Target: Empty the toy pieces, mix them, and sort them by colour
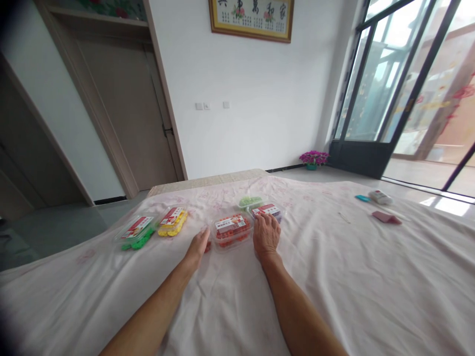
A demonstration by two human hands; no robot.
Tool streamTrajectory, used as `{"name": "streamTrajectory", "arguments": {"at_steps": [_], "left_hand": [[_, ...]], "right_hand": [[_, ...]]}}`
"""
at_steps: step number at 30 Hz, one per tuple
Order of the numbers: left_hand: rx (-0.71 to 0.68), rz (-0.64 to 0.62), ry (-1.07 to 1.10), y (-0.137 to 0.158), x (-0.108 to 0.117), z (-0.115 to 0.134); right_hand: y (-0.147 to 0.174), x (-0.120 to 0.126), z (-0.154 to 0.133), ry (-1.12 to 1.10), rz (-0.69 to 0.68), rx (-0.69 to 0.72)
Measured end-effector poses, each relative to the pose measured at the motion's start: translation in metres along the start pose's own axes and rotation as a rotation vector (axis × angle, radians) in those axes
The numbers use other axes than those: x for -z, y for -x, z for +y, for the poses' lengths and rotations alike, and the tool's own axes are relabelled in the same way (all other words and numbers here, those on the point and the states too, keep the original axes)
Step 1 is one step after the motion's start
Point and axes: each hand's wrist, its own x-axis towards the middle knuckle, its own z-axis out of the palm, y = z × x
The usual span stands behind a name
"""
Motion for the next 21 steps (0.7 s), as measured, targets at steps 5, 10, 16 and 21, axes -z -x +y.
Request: {"name": "streamTrajectory", "arguments": {"at_steps": [5,10,16,21], "left_hand": [[-0.301,0.486,-0.685,-0.018,0.053,0.010],[-0.170,0.660,-1.008,-0.045,0.096,0.013],[-0.035,0.568,-1.078,-0.070,0.110,0.005],[-0.131,0.518,-1.148,-0.087,0.111,-0.007]], "right_hand": [[-0.001,-0.008,0.005,-0.040,0.065,0.019],[-0.002,-0.012,0.007,-0.047,0.092,0.030],[-0.002,-0.013,0.008,-0.041,0.086,0.021],[-0.002,-0.013,0.008,-0.037,0.079,0.021]]}}
